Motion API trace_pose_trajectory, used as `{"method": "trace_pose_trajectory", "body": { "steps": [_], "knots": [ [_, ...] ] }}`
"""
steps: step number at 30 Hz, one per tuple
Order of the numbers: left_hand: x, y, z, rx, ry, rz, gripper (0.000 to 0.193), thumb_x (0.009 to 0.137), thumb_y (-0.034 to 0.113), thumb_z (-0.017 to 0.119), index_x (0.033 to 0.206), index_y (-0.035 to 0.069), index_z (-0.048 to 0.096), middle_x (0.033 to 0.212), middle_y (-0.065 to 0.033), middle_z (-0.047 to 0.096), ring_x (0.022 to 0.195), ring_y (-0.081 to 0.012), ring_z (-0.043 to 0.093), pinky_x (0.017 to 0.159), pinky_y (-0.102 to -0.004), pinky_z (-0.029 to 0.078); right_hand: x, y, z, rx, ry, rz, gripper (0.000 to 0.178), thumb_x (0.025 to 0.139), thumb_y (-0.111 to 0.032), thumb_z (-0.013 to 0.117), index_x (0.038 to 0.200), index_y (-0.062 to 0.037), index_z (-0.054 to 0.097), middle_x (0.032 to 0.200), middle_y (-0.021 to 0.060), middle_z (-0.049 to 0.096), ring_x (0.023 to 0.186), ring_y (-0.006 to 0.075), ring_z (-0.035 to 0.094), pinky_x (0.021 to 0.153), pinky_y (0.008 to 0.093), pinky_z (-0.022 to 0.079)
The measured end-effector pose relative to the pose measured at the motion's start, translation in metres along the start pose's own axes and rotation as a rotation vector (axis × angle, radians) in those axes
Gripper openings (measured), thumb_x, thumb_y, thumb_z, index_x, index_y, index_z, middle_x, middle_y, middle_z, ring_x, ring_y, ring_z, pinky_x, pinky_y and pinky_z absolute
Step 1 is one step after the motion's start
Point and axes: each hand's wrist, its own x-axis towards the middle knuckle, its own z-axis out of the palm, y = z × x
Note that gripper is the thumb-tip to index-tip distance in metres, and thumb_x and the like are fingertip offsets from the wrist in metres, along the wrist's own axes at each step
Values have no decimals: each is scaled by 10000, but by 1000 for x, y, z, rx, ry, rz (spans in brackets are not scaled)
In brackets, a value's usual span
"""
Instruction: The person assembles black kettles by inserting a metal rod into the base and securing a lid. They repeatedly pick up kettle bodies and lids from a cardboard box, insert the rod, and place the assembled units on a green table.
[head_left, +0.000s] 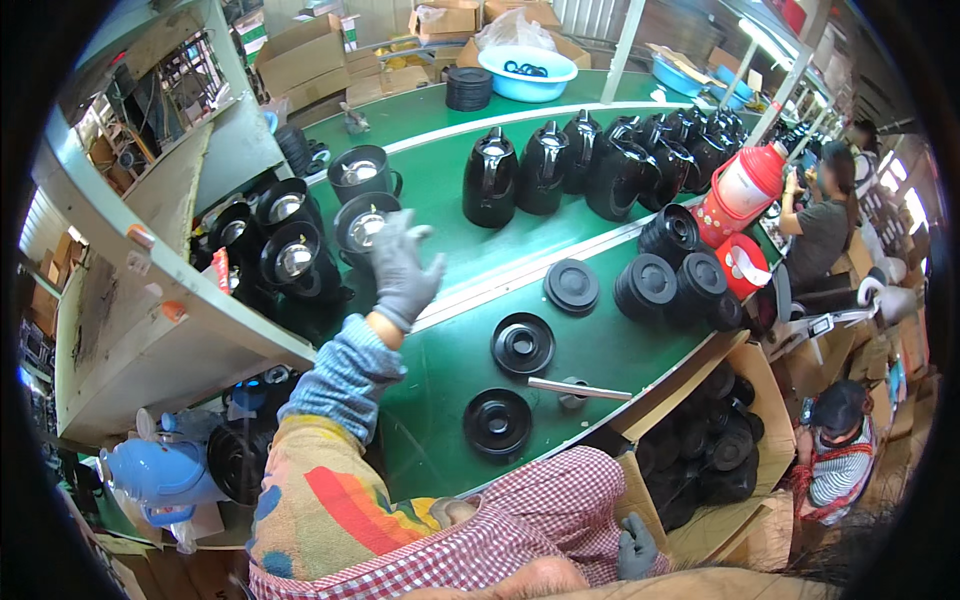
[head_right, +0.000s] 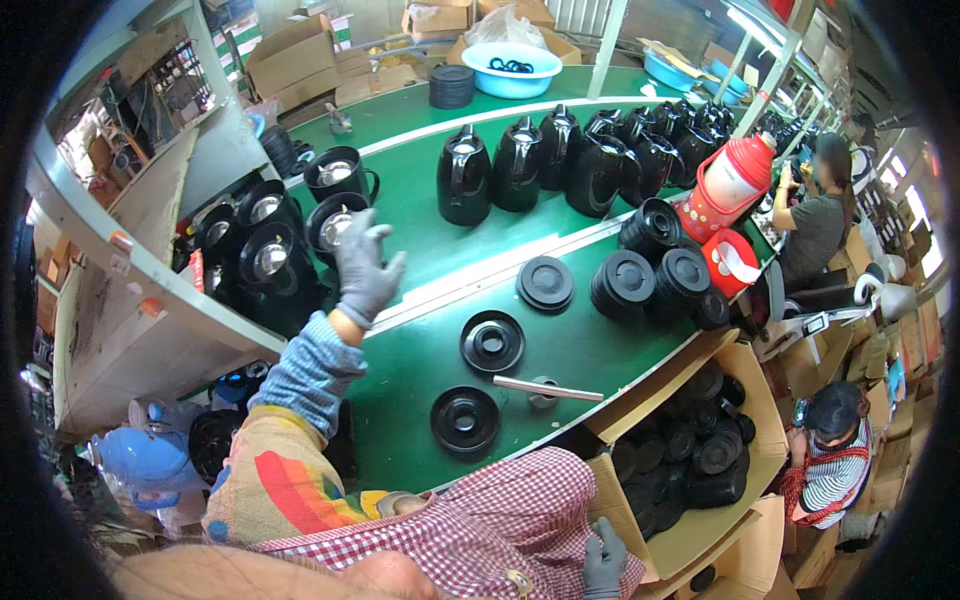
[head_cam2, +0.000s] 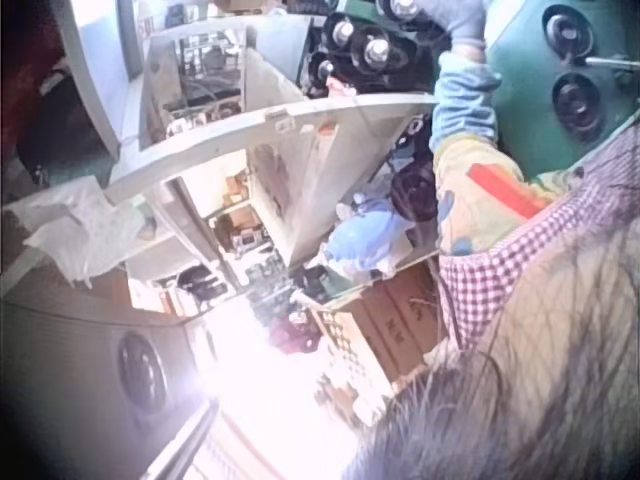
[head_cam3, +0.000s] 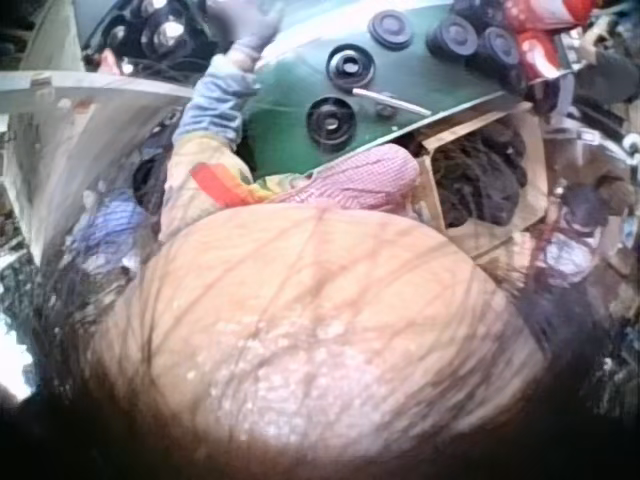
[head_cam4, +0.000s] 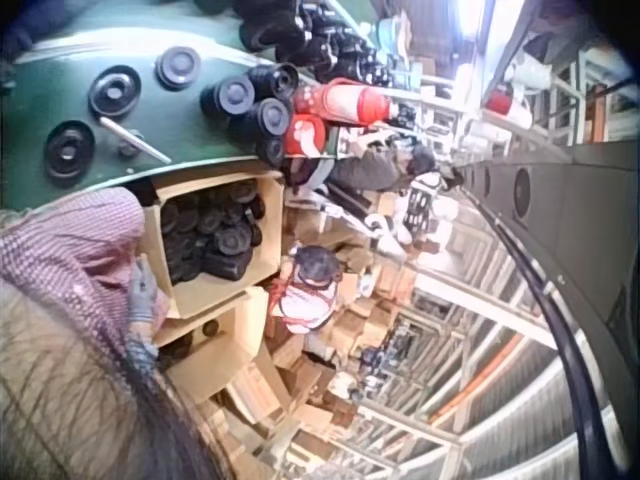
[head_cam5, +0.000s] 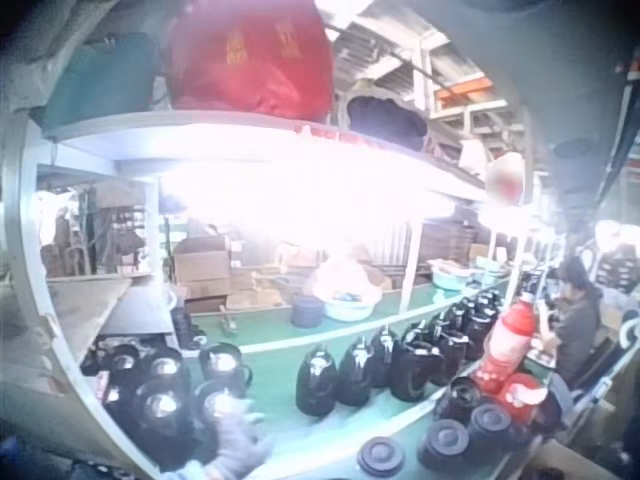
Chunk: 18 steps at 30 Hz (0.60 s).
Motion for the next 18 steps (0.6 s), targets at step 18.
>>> {"method": "trace_pose_trajectory", "body": {
  "steps": [18],
  "knots": [
    [-30,100,-156,-453,-221,644,433,631,100,845,1010,58,639,1412,-206,556,1300,-414,525,1021,-496,465,-48,-66,-39,-77,205,-351,380,904,-179,690,1248,-18,686,1172,166,723,1094,270,689,940,362,539]
  ]
}}
